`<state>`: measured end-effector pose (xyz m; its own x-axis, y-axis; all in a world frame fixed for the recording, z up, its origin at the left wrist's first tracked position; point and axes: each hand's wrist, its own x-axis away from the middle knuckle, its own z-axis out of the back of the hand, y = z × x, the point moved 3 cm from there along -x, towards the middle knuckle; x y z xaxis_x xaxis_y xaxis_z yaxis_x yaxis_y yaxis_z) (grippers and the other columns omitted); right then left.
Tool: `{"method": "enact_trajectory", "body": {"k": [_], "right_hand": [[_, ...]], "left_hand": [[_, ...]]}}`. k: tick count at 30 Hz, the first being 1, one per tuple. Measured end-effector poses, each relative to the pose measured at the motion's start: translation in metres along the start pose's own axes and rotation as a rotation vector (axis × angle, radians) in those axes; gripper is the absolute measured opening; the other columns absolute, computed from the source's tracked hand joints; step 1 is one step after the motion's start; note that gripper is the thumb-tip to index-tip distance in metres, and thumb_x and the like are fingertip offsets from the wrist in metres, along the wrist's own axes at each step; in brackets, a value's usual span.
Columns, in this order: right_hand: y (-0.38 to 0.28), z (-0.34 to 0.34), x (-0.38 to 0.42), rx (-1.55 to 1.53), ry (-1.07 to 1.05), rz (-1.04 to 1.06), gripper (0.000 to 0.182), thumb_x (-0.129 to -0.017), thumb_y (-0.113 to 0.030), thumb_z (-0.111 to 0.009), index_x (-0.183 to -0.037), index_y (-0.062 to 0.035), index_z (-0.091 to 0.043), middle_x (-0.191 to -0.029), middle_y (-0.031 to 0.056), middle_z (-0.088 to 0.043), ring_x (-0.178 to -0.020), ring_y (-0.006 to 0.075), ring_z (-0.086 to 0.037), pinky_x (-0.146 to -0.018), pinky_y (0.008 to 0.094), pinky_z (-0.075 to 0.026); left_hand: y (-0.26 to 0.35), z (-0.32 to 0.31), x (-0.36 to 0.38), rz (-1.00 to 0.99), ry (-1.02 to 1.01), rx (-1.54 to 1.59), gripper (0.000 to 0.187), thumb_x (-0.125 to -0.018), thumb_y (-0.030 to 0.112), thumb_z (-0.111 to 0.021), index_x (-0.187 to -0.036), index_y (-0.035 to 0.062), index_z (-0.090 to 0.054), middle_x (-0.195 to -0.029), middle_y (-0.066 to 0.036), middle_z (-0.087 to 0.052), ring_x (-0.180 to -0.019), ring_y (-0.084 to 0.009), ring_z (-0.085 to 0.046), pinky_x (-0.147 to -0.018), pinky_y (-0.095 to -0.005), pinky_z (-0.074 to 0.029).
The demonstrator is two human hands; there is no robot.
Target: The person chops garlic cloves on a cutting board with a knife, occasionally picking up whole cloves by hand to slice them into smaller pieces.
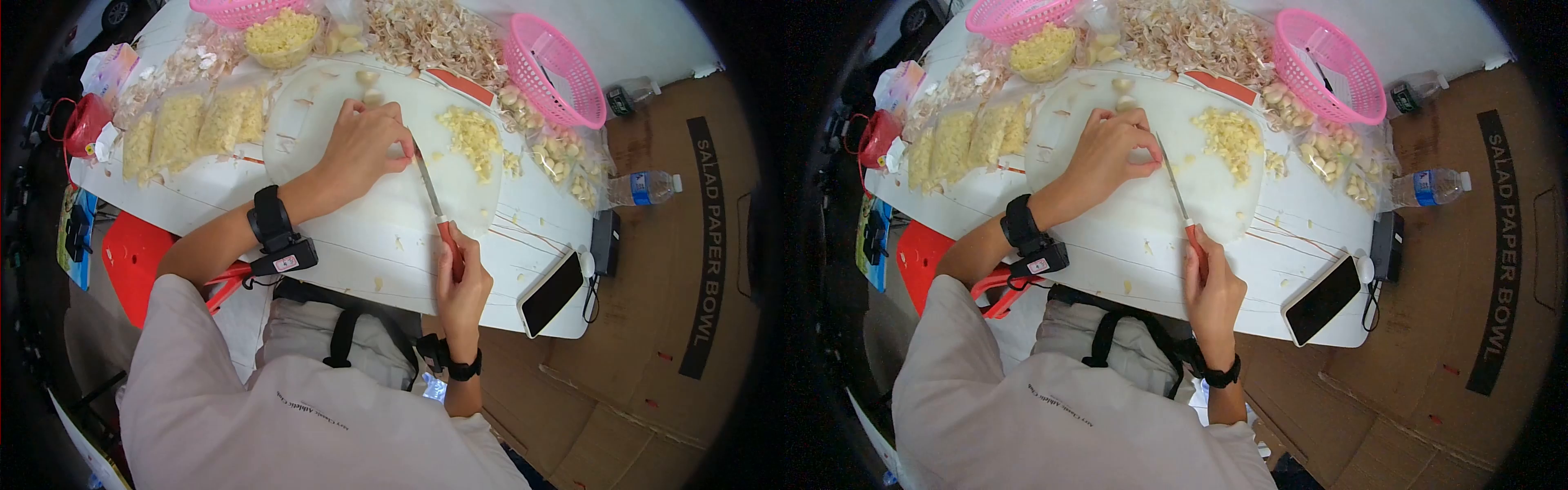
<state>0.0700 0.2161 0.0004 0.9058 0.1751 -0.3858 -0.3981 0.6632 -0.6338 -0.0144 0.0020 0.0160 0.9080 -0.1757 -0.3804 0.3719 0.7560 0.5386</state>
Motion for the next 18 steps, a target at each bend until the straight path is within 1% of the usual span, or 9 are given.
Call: {"method": "enact_trajectory", "body": {"k": [3, 5, 7, 8, 18], "right_hand": [[0.0, 0.0014, 0.0009, 0.007, -0.022, -0.012, 0.023, -0.093, -0.007, -0.065, -0.116, -0.0035, -0.064, -0.096, 0.0194, -0.073, -0.077, 0.0299, -0.074, -0.065, 0.0329, -0.056], [-0.0001, 0.0009, 0.0005, 0.019, -0.04, -0.02, 0.024, -0.093, -0.008, -0.065, -0.117, -0.0037, -0.064, -0.098, 0.0196, -0.073, -0.078, 0.0302, -0.074, -0.066, 0.033, -0.056], [0.0002, 0.0009, 0.0008, 0.015, -0.037, -0.019, 0.023, -0.094, -0.009, -0.065, -0.117, -0.004, -0.064, -0.1, 0.0198, -0.073, -0.079, 0.0308, -0.074, -0.066, 0.0333, -0.056], [0.0004, 0.0009, 0.0009, 0.015, -0.037, -0.02, 0.023, -0.094, -0.009, -0.065, -0.117, -0.004, -0.064, -0.1, 0.0198, -0.073, -0.079, 0.0308, -0.074, -0.066, 0.0333, -0.056], [0.0005, 0.0007, 0.0018, 0.002, -0.039, -0.034, 0.022, -0.094, -0.009, -0.065, -0.115, -0.0039, -0.063, -0.101, 0.0197, -0.073, -0.08, 0.031, -0.074, -0.067, 0.0339, -0.056]], "left_hand": [[-0.002, -0.0005, 0.0004, 0.004, 0.002, 0.002, 0.005, -0.074, 0.015, -0.077, -0.076, 0.0128, -0.073, -0.086, -0.005, -0.06, -0.09, -0.0218, -0.058, -0.091, -0.04, -0.033], [-0.0031, -0.0021, 0.0007, -0.029, 0.029, 0.002, 0.005, -0.074, 0.015, -0.076, -0.077, 0.0128, -0.074, -0.086, -0.005, -0.06, -0.089, -0.0218, -0.059, -0.091, -0.0398, -0.033], [-0.0031, -0.0014, 0.0002, -0.011, 0.013, -0.006, 0.007, -0.073, 0.016, -0.077, -0.078, 0.0123, -0.074, -0.087, -0.004, -0.06, -0.088, -0.021, -0.059, -0.091, -0.0391, -0.033], [-0.0034, -0.0014, 0.0, 0.006, -0.005, -0.015, 0.009, -0.073, 0.017, -0.077, -0.08, 0.0119, -0.074, -0.088, -0.003, -0.06, -0.088, -0.0202, -0.058, -0.091, -0.0384, -0.033], [-0.004, -0.0017, 0.0008, -0.005, 0.014, -0.017, 0.01, -0.072, 0.016, -0.079, -0.08, 0.0121, -0.075, -0.086, -0.003, -0.06, -0.087, -0.0202, -0.058, -0.09, -0.0373, -0.033]]}}
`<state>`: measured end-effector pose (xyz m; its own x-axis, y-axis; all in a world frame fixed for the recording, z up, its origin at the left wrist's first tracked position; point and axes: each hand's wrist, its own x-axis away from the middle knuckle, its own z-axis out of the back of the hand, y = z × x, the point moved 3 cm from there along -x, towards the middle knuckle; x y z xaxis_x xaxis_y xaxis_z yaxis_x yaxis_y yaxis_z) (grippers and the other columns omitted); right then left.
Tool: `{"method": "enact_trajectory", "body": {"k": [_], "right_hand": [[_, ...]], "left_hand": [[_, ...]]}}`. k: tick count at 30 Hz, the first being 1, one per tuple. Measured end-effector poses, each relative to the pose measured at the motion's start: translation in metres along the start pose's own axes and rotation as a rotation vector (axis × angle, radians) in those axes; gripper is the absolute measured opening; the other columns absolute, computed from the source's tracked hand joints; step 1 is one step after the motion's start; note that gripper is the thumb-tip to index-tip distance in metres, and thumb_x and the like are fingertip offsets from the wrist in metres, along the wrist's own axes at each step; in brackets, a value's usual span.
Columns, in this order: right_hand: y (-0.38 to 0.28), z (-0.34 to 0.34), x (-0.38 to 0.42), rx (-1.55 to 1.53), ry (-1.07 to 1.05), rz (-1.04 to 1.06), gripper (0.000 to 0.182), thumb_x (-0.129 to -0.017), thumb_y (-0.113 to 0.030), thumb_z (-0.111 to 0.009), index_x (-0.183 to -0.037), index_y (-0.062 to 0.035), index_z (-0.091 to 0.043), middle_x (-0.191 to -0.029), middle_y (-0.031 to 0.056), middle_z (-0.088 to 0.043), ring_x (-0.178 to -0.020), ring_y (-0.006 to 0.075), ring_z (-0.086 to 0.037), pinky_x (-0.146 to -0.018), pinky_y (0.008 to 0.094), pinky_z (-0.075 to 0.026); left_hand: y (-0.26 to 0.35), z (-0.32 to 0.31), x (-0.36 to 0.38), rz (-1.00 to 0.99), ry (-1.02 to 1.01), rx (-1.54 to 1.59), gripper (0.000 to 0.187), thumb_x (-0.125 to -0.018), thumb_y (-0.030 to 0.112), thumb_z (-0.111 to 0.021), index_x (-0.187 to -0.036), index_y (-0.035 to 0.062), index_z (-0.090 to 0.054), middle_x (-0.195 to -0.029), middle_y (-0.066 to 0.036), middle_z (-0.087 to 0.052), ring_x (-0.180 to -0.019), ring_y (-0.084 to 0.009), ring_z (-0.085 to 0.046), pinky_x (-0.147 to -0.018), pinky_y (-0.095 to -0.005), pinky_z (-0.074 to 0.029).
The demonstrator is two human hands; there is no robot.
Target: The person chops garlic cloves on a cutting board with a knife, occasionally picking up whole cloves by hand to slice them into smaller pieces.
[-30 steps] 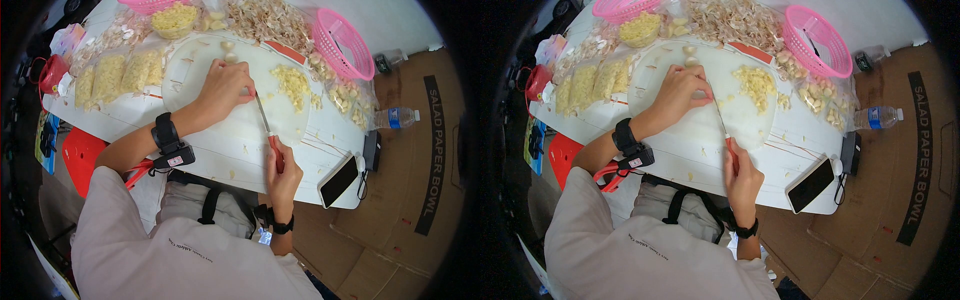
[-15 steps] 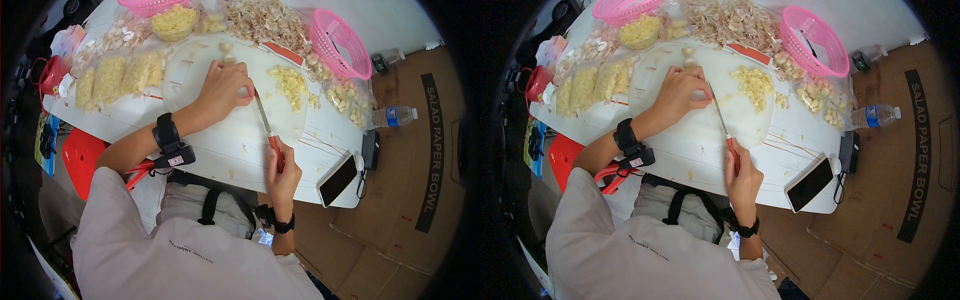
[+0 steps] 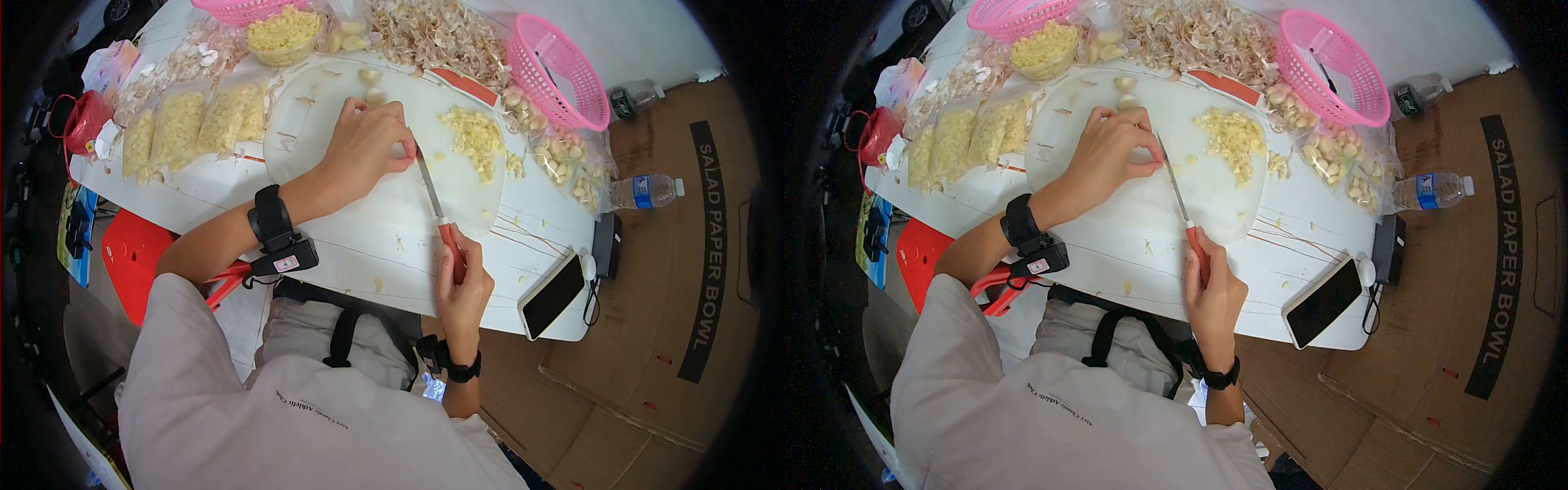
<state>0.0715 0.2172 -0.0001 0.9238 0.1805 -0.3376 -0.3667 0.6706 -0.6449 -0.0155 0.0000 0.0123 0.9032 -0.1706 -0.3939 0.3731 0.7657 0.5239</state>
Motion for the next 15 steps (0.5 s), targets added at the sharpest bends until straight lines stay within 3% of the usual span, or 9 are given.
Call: {"method": "enact_trajectory", "body": {"k": [15], "right_hand": [[0.001, -0.0022, -0.001, -0.02, 0.014, 0.023, 0.023, -0.092, -0.005, -0.066, -0.114, -0.0021, -0.064, -0.099, 0.0189, -0.073, -0.078, 0.0315, -0.074, -0.066, 0.0334, -0.056]], "left_hand": [[-0.0009, 0.0003, -0.0002, 0.0, -0.006, -0.007, 0.01, -0.072, 0.017, -0.078, -0.079, 0.0118, -0.075, -0.086, -0.004, -0.06, -0.088, -0.0209, -0.059, -0.09, -0.0374, -0.034]]}}
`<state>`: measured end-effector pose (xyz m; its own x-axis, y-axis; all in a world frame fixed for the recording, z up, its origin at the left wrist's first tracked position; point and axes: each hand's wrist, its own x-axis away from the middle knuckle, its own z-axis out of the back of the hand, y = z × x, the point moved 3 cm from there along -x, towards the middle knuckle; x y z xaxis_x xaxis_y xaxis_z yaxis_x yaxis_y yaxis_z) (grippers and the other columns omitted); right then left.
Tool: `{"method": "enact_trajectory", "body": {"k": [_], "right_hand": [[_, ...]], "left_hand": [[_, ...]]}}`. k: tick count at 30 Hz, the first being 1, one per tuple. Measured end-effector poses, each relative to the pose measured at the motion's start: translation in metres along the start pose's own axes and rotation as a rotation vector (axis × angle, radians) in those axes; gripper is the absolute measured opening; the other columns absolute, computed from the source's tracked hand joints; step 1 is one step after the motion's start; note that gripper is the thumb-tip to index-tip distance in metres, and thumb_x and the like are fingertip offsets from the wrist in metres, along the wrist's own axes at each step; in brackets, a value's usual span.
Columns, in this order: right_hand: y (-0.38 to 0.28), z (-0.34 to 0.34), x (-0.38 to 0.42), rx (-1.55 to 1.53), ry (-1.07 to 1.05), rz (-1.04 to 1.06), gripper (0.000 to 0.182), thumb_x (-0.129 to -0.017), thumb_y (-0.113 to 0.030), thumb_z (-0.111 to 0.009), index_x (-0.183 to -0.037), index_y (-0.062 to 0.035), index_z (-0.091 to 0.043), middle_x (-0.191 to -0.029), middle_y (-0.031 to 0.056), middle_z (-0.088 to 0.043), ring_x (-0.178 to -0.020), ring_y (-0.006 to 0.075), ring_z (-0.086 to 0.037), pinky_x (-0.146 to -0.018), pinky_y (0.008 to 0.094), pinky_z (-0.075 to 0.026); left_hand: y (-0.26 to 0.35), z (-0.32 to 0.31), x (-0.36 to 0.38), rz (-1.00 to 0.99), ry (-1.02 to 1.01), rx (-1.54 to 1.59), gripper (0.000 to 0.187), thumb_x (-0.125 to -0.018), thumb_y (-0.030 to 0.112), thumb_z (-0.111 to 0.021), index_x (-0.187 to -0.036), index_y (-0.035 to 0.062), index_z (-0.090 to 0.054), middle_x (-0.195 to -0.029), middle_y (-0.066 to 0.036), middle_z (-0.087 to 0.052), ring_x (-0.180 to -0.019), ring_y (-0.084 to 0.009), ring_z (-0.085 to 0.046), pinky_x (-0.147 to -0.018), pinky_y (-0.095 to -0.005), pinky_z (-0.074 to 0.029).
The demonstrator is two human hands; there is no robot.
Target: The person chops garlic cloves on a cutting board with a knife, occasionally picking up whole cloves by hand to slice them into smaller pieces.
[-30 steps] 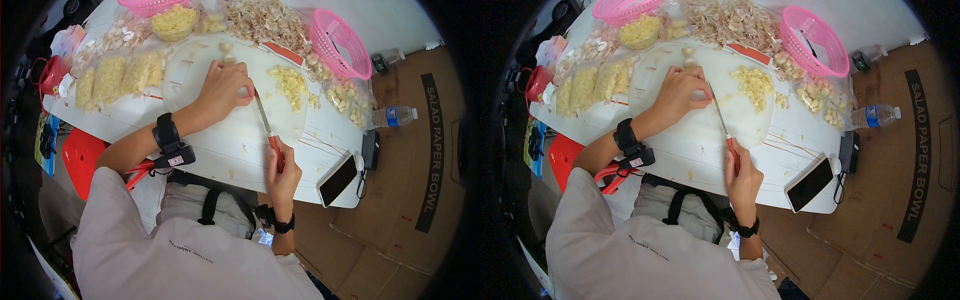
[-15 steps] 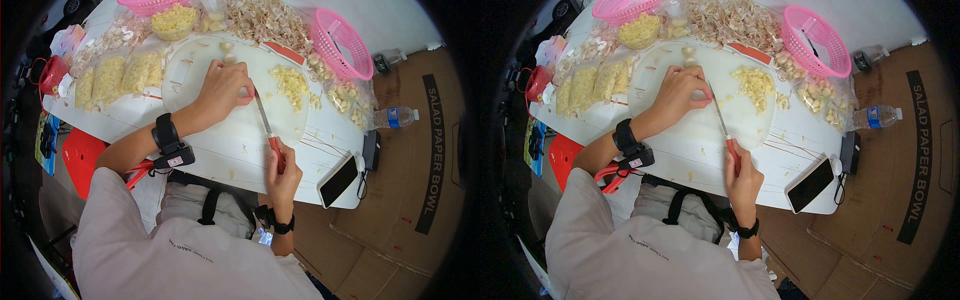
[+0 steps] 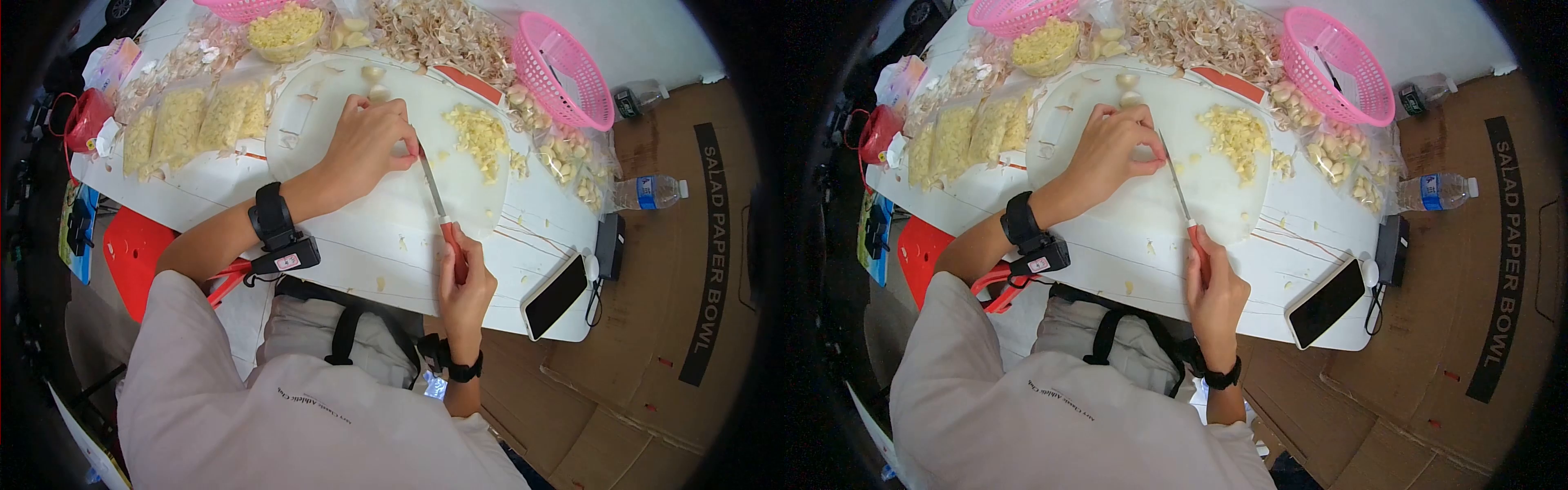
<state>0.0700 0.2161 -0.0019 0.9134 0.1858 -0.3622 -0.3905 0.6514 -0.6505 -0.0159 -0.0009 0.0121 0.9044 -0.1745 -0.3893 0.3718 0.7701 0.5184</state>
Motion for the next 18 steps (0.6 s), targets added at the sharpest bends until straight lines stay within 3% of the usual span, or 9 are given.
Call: {"method": "enact_trajectory", "body": {"k": [8, 18], "right_hand": [[-0.0045, 0.0004, -0.0025, 0.026, 0.012, 0.064, 0.024, -0.091, -0.004, -0.067, -0.115, -0.0029, -0.065, -0.097, 0.0165, -0.074, -0.071, 0.0284, -0.072, -0.062, 0.0328, -0.055], [0.0023, 0.0012, 0.0019, 0.017, 0.001, -0.024, 0.024, -0.093, -0.008, -0.065, -0.117, -0.0044, -0.064, -0.094, 0.0189, -0.073, -0.073, 0.0289, -0.073, -0.063, 0.0329, -0.055]], "left_hand": [[-0.0009, -0.0013, -0.0006, -0.011, 0.009, -0.007, 0.01, -0.072, 0.017, -0.078, -0.08, 0.0129, -0.075, -0.087, -0.003, -0.06, -0.088, -0.021, -0.059, -0.089, -0.0375, -0.034], [-0.0011, -0.0012, -0.0005, -0.005, 0.008, 0.027, 0.01, -0.072, 0.017, -0.079, -0.08, 0.0135, -0.075, -0.087, -0.003, -0.061, -0.088, -0.0204, -0.059, -0.088, -0.0369, -0.034]]}}
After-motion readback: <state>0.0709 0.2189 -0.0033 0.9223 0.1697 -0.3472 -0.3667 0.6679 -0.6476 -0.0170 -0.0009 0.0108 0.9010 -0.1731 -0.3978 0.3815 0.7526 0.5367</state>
